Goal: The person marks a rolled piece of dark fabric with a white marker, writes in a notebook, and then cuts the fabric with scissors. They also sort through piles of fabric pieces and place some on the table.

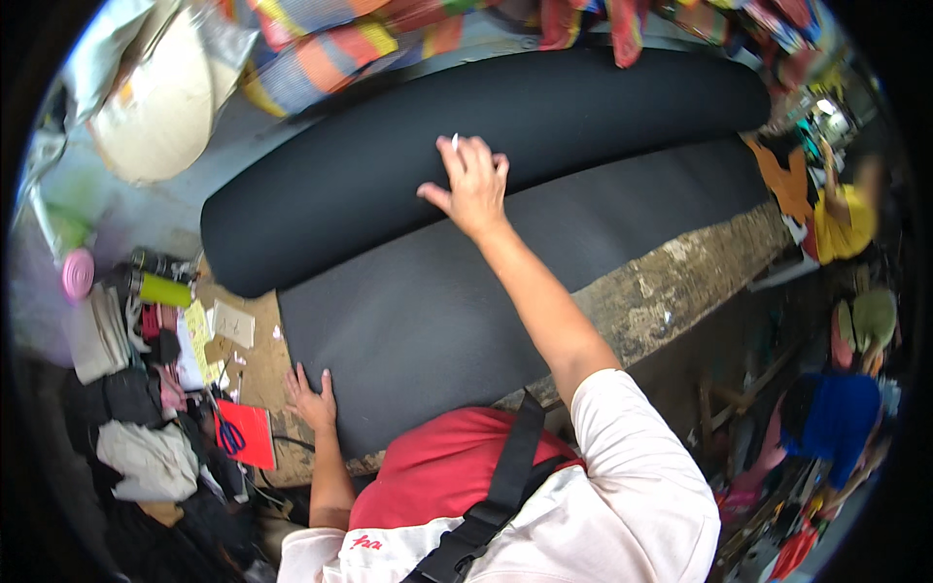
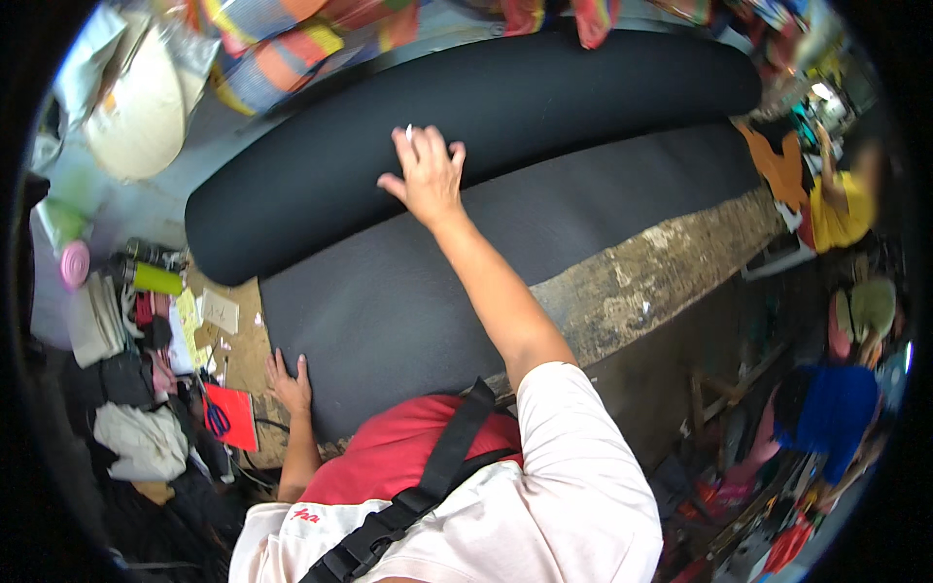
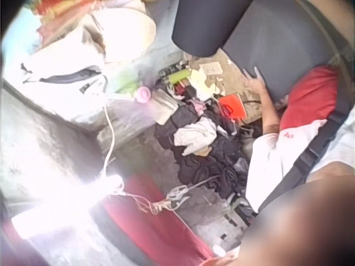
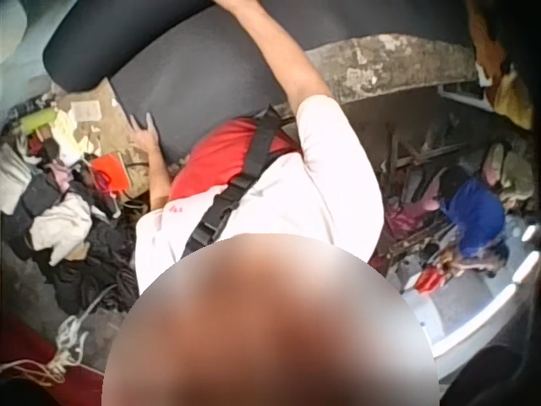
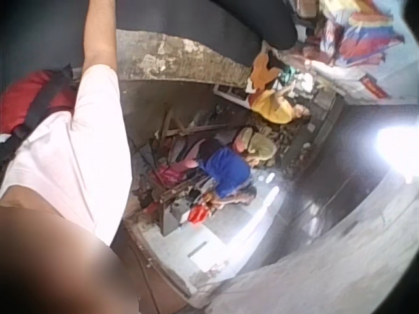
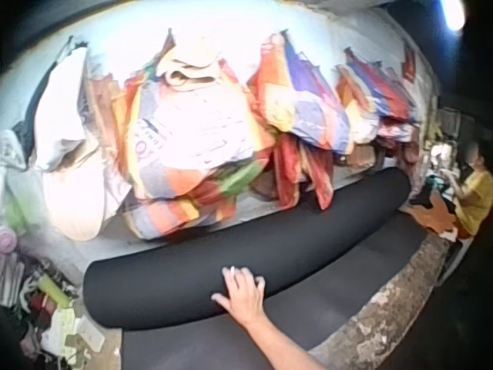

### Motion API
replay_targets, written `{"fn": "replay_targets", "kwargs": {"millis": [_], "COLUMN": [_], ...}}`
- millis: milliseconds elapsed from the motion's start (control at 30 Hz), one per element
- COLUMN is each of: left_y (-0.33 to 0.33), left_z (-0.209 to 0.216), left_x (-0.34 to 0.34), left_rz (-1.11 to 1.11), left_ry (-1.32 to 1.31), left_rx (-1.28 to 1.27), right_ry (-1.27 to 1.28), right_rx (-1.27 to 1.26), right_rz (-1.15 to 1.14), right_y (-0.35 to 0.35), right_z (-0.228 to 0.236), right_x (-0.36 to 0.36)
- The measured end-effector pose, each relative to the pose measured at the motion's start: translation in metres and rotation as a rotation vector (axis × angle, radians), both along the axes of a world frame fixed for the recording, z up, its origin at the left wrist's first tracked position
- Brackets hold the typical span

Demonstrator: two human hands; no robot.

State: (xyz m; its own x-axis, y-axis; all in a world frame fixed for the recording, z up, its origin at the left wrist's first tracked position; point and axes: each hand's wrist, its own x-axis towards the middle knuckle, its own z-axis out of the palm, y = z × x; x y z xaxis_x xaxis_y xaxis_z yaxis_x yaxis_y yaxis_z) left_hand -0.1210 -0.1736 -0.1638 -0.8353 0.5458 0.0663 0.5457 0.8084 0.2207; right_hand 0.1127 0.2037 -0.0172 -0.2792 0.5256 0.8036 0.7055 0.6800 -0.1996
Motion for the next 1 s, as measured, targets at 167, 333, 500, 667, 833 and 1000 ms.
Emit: {"fn": "replay_targets", "kwargs": {"millis": [167, 333, 500, 667, 833, 1000], "left_y": [0.002, -0.001, -0.019, -0.045, -0.101, -0.164], "left_z": [0.008, 0.014, 0.02, 0.02, 0.026, 0.035], "left_x": [0.004, 0.002, -0.002, -0.013, -0.041, -0.084], "left_rz": [0.019, 0.013, -0.128, -0.204, 0.135, 0.19], "left_ry": [-0.018, -0.123, -0.177, -0.307, 0.014, -0.062], "left_rx": [-0.002, -0.009, -0.006, 0.133, 0.355, 0.118], "right_ry": [-0.203, -0.158, -0.159, -0.197, -0.106, 0.148], "right_rx": [-0.361, -0.186, -0.118, -0.234, -0.398, -0.338], "right_rz": [-0.099, -0.097, -0.15, -0.302, -0.479, -0.382], "right_y": [0.021, 0.007, -0.003, -0.028, -0.068, -0.145], "right_z": [0.039, 0.023, 0.007, 0.0, -0.013, -0.032], "right_x": [-0.019, -0.019, -0.02, -0.026, -0.046, -0.088]}}
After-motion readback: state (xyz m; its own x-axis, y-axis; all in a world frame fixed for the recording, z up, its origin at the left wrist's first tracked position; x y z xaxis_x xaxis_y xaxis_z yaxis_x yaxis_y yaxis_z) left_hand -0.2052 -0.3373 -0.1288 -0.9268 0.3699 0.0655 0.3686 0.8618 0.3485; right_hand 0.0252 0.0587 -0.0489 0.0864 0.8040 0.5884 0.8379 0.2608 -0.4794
